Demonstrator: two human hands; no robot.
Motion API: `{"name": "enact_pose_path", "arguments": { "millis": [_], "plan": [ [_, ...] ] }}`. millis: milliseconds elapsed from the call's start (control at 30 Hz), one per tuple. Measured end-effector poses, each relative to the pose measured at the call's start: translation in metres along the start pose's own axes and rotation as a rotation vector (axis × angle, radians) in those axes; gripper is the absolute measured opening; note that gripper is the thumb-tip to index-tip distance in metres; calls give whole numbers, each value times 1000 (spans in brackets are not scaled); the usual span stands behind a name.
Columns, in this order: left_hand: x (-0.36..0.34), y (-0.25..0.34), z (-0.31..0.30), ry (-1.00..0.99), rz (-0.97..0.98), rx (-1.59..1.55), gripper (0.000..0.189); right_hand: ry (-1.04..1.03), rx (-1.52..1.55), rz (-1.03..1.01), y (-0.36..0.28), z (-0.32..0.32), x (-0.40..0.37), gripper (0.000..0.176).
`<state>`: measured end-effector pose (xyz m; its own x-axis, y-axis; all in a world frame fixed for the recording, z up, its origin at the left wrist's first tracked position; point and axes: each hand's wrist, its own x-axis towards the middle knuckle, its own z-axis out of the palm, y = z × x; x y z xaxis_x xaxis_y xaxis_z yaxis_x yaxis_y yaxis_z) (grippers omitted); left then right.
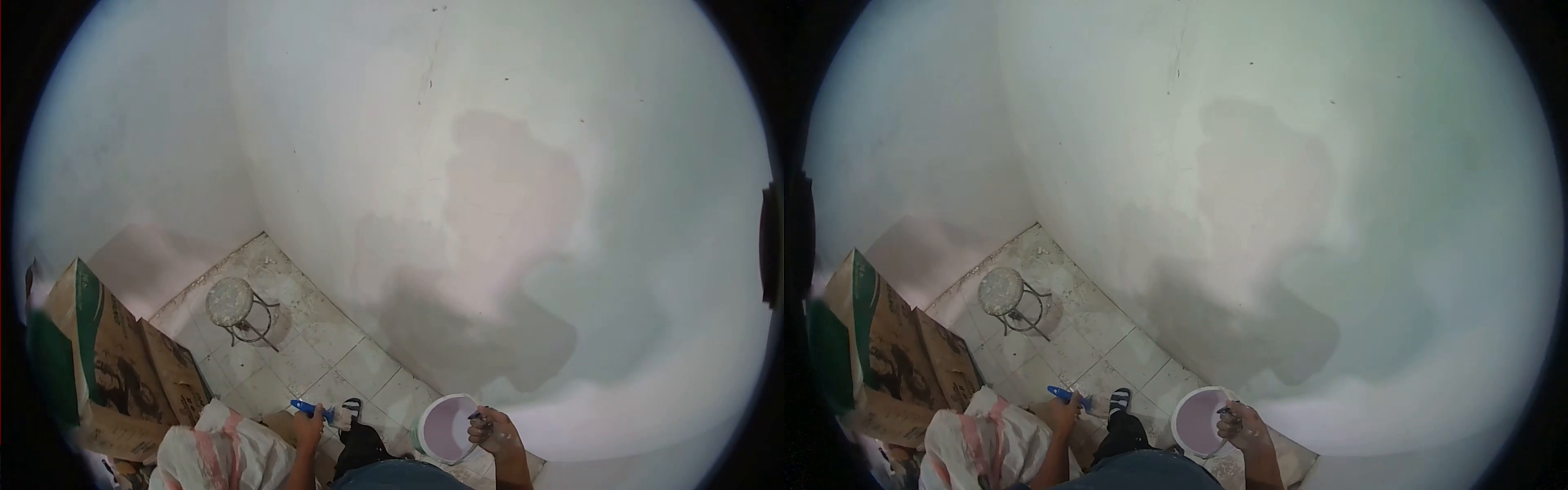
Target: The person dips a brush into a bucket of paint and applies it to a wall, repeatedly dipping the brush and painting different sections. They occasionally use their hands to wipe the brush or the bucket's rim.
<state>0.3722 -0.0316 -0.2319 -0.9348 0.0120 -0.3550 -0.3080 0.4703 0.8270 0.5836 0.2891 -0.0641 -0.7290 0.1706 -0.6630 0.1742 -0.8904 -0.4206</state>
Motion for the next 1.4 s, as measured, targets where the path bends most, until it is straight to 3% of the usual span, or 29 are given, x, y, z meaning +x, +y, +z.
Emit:
{"name": "enact_pose_path", "arguments": {
  "millis": [67, 133, 233, 300, 333, 367, 400, 533, 600, 733, 800, 833, 900, 933, 1033, 1167, 1333, 1400],
  "plan": [
    [23, 10, -5, -42, -89, -15, 31, 60, 7, -10, -3, 25, 15, 40],
    [43, 22, -8, 138, 226, 368, 33, 117, 11, -19, -11, 48, 33, 39],
    [118, -10, -4, 117, 282, 416, 33, 116, -2, -84, -25, 80, 55, 34],
    [121, 70, -20, -66, 48, -233, 29, 142, -7, -107, -35, 105, 66, 32],
    [128, 93, -25, -207, -66, -514, 22, 60, 32, -89, -38, 101, 77, 31],
    [134, 115, -29, -332, -120, -644, 16, 27, -18, -135, -41, 119, 77, 29],
    [140, 132, -32, -448, -109, -721, 12, 65, -16, -128, -45, 130, 81, 28],
    [128, 219, -41, -580, -140, -803, 14, -48, -28, -120, -58, 171, 84, 29],
    [119, 247, -43, -693, -56, -867, 14, -106, -27, -152, -61, 191, 85, 29],
    [95, 293, -37, -738, 43, -621, 16, -181, -109, -197, -69, 224, 94, 32],
    [86, 310, -32, -812, 320, -352, 15, -178, -192, -225, -72, 247, 92, 32],
    [83, 320, -29, -824, 300, -337, 15, -163, -172, -216, -74, 253, 94, 32],
    [76, 337, -23, -857, 535, 24, 16, -215, -247, -249, -73, 260, 95, 32],
    [73, 342, -19, -873, 524, 32, 16, -201, -233, -244, -72, 263, 93, 32],
    [72, 347, -2, -883, 703, 471, 21, -238, -237, -213, -74, 271, 88, 27],
    [75, 328, 22, -903, 869, 500, 17, -249, -244, -197, -71, 275, 82, 29],
    [85, 309, 46, -894, 1228, 417, 16, -210, -274, -207, -61, 274, 78, 36],
    [74, 315, 41, -906, 1169, 455, 16, -160, -263, -206, -59, 274, 75, 26]
  ]
}}
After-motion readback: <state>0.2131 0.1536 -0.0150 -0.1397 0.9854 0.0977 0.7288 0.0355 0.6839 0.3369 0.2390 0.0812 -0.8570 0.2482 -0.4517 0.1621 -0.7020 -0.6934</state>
